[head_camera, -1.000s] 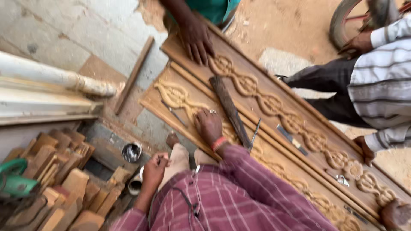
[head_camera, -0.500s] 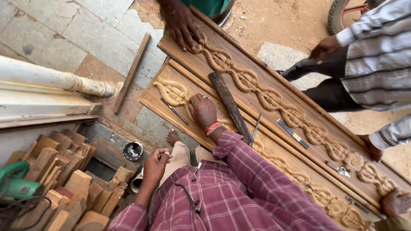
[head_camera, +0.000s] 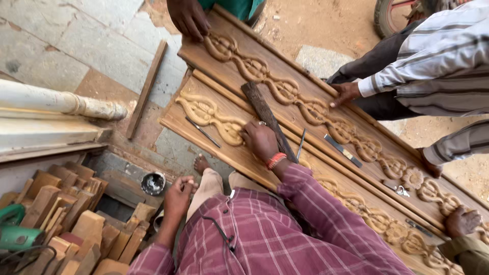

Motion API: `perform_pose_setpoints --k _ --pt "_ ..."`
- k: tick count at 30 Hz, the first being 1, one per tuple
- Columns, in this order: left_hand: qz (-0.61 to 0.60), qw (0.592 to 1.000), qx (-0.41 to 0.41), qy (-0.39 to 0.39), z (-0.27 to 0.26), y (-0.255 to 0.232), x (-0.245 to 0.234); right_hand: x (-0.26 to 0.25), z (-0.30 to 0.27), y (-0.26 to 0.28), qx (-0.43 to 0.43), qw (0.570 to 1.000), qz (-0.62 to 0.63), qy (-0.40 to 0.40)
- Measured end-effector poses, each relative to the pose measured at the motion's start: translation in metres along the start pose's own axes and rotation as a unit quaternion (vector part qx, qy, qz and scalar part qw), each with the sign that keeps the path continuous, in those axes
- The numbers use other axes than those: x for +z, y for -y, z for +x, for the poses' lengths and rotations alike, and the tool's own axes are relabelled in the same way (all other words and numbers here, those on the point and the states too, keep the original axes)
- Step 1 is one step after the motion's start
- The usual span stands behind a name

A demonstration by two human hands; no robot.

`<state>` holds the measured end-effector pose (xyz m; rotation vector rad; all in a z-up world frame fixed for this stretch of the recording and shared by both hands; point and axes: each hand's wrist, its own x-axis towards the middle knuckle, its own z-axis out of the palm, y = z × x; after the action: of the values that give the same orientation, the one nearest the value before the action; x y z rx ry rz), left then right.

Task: The person carves intricate floral patterns into a long wooden plank using a chisel and a wooden mallet. They repeatedly position the chisel and strike it to remove wood shavings, refining the design along the plank's length.

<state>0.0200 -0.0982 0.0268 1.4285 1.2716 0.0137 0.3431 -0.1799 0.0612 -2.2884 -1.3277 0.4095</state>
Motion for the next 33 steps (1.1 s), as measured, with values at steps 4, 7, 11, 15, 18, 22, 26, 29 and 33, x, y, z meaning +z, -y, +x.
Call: perform_pose_setpoints --k 4,7,11,15,18,22,26,29,33 --pt "-0.01 0.999 0.001 0.037 0.003 -0.007 0.005 0.01 0.012 0.001 0.007 0.998 0.024 -0.055" --pt "-0.012 0.999 0.017 0.043 0.0 -0.005 0.001 0.006 0.006 0.004 -0.033 0.997 0.004 -0.071" --pt "-0.017 0.999 0.039 0.009 0.011 -0.006 -0.005 -0.011 0.006 0.004 -0.013 0.996 0.055 -0.075" --pt "-0.01 1.0 -0.001 0.028 0.002 0.014 -0.008 -0.002 0.01 0.005 -0.003 0.994 0.049 -0.099" --pt "-0.009 0.999 0.009 0.039 0.006 0.018 -0.01 0.001 0.007 0.004 0.015 0.995 0.039 -0.095" --pt "-0.04 0.999 0.007 0.023 0.007 0.017 -0.003 -0.005 0.005 0.002 0.024 0.996 0.052 -0.075" --pt "-0.038 0.998 0.023 0.044 0.012 0.008 -0.002 -0.004 0.017 0.005 -0.02 0.988 0.086 -0.127" --pt "-0.026 0.998 0.004 0.052 0.009 0.006 -0.006 -0.003 0.009 0.01 0.035 0.994 0.031 -0.098" --pt "-0.027 0.998 0.014 0.049 0.01 0.003 -0.009 -0.003 0.004 0.011 0.053 0.992 0.033 -0.112"
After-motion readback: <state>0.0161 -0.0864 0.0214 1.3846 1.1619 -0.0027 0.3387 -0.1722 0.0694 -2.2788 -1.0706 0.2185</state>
